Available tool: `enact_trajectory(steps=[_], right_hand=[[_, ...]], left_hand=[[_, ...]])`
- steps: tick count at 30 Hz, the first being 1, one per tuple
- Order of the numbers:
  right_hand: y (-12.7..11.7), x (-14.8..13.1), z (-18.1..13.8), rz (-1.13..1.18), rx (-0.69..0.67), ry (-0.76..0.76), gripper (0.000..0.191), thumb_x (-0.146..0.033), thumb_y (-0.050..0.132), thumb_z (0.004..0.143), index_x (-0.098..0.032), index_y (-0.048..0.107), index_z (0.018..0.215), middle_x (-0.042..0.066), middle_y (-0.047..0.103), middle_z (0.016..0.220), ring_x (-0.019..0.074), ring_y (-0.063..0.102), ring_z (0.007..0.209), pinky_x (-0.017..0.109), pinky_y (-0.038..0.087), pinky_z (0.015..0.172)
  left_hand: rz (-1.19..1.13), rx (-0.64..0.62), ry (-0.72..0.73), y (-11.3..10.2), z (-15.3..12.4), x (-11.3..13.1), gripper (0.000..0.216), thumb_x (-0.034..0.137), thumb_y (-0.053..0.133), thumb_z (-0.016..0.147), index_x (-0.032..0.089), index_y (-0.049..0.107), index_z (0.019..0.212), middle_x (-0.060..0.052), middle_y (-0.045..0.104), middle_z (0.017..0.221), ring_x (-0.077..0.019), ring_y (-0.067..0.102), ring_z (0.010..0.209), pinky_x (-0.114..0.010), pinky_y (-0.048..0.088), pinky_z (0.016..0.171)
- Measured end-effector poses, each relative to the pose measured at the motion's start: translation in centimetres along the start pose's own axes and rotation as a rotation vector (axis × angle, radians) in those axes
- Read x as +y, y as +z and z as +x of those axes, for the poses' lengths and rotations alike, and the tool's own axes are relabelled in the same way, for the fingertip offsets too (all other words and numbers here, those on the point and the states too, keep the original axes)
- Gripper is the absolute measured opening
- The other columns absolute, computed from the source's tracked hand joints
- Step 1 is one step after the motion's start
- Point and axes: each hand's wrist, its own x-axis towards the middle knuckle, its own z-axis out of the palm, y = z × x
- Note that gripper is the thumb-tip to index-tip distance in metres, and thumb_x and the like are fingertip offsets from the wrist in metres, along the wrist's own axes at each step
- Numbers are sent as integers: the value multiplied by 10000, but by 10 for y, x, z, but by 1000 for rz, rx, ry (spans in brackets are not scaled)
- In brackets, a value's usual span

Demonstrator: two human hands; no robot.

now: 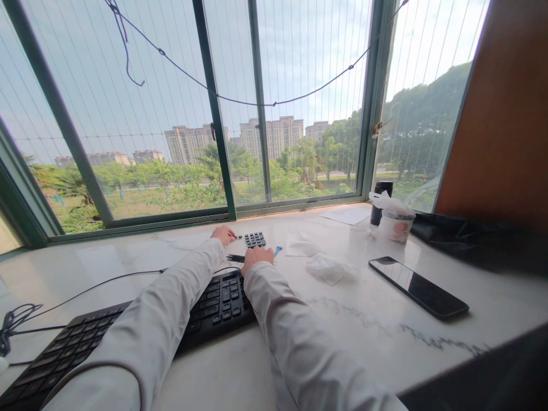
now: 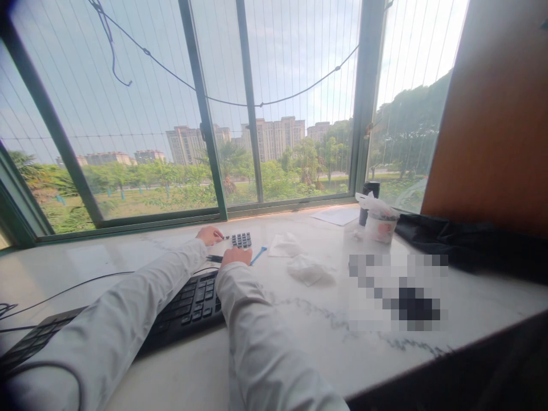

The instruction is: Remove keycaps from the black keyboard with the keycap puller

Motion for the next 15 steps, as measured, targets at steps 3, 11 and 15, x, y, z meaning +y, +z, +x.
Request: enact_trajectory(steps=[3, 11, 15], right_hand=[[0, 0, 0, -1, 1, -2, 376, -263, 539, 771, -227, 619, 1136, 88, 634, 1150, 228, 574, 1064, 414, 378, 933], [0, 0, -1, -6, 4, 0, 377, -287, 530, 781, -234, 612, 1145, 83, 628, 1166, 229, 571, 1070, 411, 372, 941], [0, 0, -1, -2, 3, -2, 380, -271, 528, 780, -234, 608, 1150, 93, 624, 1174, 231, 568, 1075, 412, 374, 934]], left_hand=[[-6, -2, -1, 0, 0, 0, 259, 318, 730, 690, 210, 730, 925, -26, 731, 887, -97, 616, 581, -189, 455, 590], [-16, -7, -3, 0, -1, -1, 261, 288, 722, 699, 200, 720, 944, -31, 726, 916, -93, 610, 568, -195, 455, 582], [-12, -7, -5, 1, 1, -2, 265, 294, 718, 701, 211, 718, 952, -24, 727, 910, -92, 609, 575, -191, 451, 582]])
